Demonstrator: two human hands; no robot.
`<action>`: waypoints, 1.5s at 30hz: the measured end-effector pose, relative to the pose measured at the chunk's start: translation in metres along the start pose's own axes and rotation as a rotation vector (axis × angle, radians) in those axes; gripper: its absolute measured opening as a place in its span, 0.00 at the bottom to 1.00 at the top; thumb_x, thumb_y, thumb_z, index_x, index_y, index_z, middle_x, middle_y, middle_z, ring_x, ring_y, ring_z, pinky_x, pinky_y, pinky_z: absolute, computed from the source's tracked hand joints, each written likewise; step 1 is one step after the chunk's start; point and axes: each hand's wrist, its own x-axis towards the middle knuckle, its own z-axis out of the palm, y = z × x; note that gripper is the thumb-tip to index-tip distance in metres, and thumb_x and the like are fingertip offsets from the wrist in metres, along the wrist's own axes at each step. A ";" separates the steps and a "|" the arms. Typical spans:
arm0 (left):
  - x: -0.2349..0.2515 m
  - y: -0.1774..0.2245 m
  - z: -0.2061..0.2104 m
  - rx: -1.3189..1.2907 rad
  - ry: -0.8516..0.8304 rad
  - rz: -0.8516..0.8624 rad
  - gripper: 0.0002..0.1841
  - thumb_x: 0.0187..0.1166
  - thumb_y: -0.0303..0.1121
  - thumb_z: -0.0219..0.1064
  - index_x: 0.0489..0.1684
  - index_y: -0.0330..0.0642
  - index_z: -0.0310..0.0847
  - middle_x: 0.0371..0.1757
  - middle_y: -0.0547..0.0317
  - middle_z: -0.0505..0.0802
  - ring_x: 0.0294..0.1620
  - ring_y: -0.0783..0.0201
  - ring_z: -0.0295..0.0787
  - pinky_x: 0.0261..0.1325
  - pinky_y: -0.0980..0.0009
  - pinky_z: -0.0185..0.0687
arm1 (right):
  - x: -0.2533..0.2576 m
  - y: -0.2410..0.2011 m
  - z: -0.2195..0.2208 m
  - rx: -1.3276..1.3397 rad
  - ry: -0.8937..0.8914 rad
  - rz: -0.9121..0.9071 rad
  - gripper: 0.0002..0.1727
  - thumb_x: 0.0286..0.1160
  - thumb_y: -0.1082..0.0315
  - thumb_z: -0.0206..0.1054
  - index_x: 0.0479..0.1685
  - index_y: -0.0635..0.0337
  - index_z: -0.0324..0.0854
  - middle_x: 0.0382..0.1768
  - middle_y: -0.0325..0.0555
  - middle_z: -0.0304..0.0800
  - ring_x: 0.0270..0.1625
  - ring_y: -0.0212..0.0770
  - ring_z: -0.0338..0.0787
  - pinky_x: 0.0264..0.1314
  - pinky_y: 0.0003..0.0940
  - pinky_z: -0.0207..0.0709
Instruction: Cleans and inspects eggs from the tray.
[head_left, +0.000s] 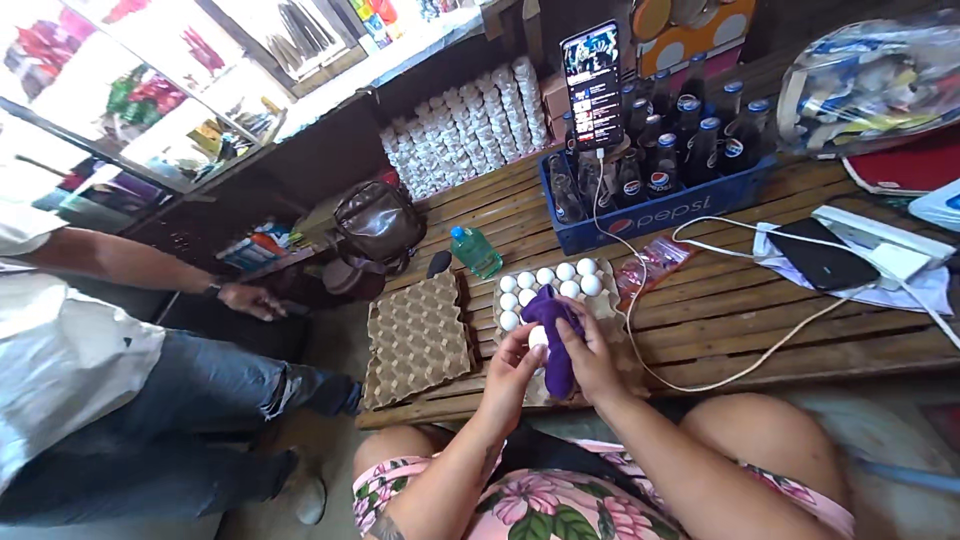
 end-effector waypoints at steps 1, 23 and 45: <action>0.000 0.000 0.000 -0.010 0.011 0.000 0.22 0.81 0.28 0.65 0.72 0.30 0.72 0.58 0.53 0.90 0.53 0.64 0.90 0.61 0.65 0.87 | 0.000 0.000 0.001 0.027 0.015 0.028 0.25 0.84 0.65 0.60 0.75 0.71 0.67 0.65 0.51 0.82 0.65 0.30 0.84 0.69 0.27 0.80; 0.001 0.015 0.001 -0.062 0.132 0.112 0.25 0.88 0.33 0.58 0.80 0.33 0.61 0.62 0.55 0.87 0.54 0.65 0.90 0.59 0.66 0.89 | -0.014 0.013 0.008 -0.122 -0.119 -0.246 0.22 0.82 0.65 0.63 0.70 0.69 0.80 0.72 0.59 0.79 0.77 0.38 0.78 0.80 0.33 0.72; -0.001 0.003 -0.007 -0.050 0.017 -0.048 0.15 0.87 0.32 0.56 0.68 0.37 0.66 0.52 0.58 0.90 0.48 0.66 0.91 0.52 0.66 0.89 | -0.009 0.017 0.005 -0.240 -0.104 -0.262 0.22 0.80 0.56 0.68 0.63 0.62 0.87 0.69 0.58 0.80 0.73 0.38 0.80 0.75 0.32 0.76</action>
